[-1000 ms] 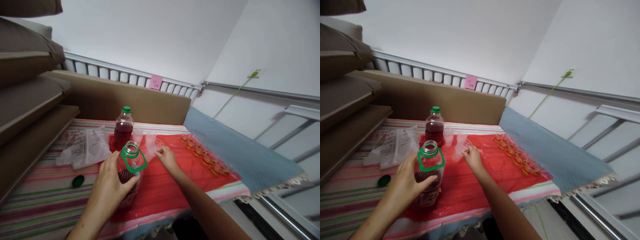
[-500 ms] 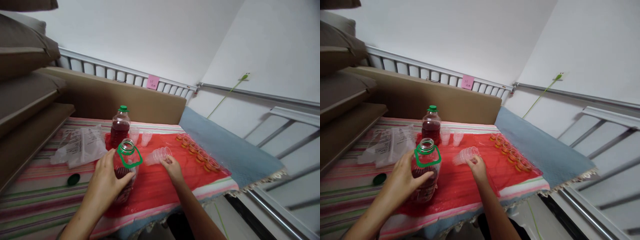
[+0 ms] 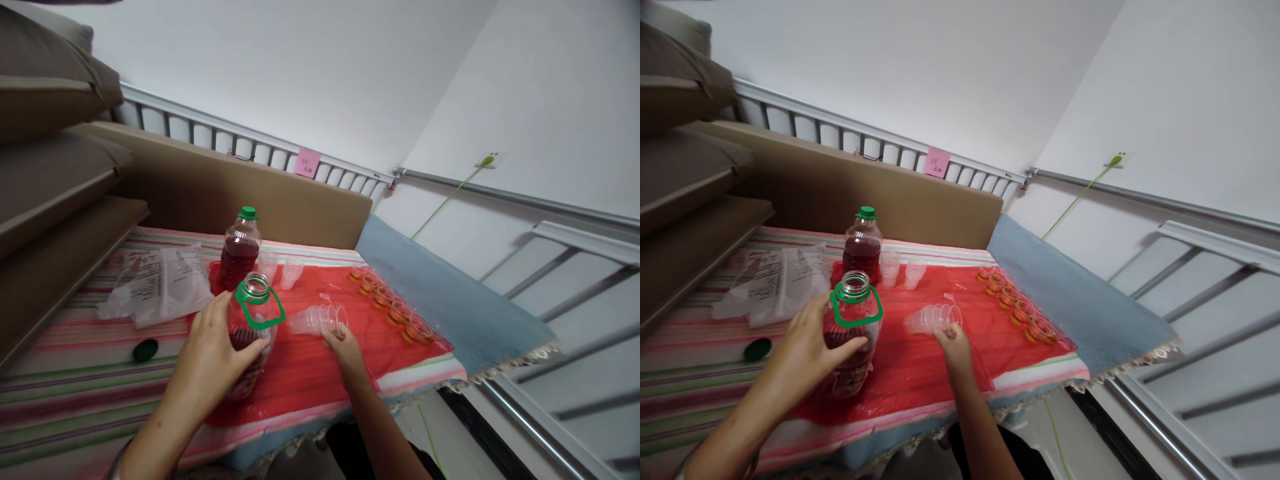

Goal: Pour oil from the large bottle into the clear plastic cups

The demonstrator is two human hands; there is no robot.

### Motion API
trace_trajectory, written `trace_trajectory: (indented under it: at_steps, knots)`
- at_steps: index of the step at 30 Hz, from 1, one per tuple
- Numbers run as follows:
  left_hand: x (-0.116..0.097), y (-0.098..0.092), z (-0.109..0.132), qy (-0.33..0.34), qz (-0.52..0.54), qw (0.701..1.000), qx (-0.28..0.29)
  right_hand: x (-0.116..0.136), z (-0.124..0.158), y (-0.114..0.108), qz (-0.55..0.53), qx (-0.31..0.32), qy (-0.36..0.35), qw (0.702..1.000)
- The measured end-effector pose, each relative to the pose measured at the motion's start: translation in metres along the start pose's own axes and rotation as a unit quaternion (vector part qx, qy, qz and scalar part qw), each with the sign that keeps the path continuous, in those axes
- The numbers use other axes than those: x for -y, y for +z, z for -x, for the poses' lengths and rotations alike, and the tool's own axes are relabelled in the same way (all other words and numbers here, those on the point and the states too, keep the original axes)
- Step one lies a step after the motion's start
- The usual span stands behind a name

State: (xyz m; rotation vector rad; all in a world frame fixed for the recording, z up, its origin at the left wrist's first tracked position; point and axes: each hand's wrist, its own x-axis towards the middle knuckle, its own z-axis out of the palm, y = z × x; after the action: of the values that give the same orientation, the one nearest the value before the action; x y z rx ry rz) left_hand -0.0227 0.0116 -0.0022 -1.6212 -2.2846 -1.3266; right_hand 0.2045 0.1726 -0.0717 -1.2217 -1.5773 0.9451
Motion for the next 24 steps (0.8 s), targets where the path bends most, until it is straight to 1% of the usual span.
trace_trajectory:
  at_steps: [3, 7, 10, 13, 16, 18, 20, 22, 24]
  knots:
    - [-0.001, -0.002, 0.0, -0.002, 0.004, 1.0, 0.004, 0.009, -0.016, 0.007, 0.04, 0.035, -0.019, 0.998]
    - [-0.003, -0.002, 0.001, -0.004, 0.006, 1.0, 0.001, 0.021, -0.037, 0.023, 0.084, 0.081, -0.047, 0.992]
    - [-0.003, -0.002, 0.001, -0.002, 0.004, 1.0, 0.0, 0.03, -0.045, 0.032, 0.1, 0.094, -0.061, 0.989]
    - [-0.002, -0.002, -0.001, -0.006, 0.004, 1.0, 0.007, 0.041, -0.048, 0.028, 0.109, 0.085, -0.076, 0.987]
    - [0.0, -0.003, -0.003, -0.009, 0.006, 1.0, 0.022, 0.048, -0.053, 0.012, 0.12, 0.056, -0.084, 0.988]
    - [0.0, -0.003, -0.004, -0.01, 0.008, 1.0, 0.022, 0.043, -0.056, 0.0, 0.135, 0.03, -0.079, 0.987]
    - [0.0, -0.003, -0.004, -0.01, 0.007, 1.0, 0.02, 0.027, -0.058, -0.008, 0.158, 0.018, -0.06, 0.986]
    - [0.001, -0.003, -0.003, -0.009, 0.006, 1.0, 0.014, 0.005, -0.06, -0.009, 0.179, 0.025, -0.034, 0.983]
    - [0.001, -0.002, -0.003, -0.005, 0.007, 1.0, 0.014, -0.017, -0.062, -0.004, 0.19, 0.041, -0.015, 0.981]
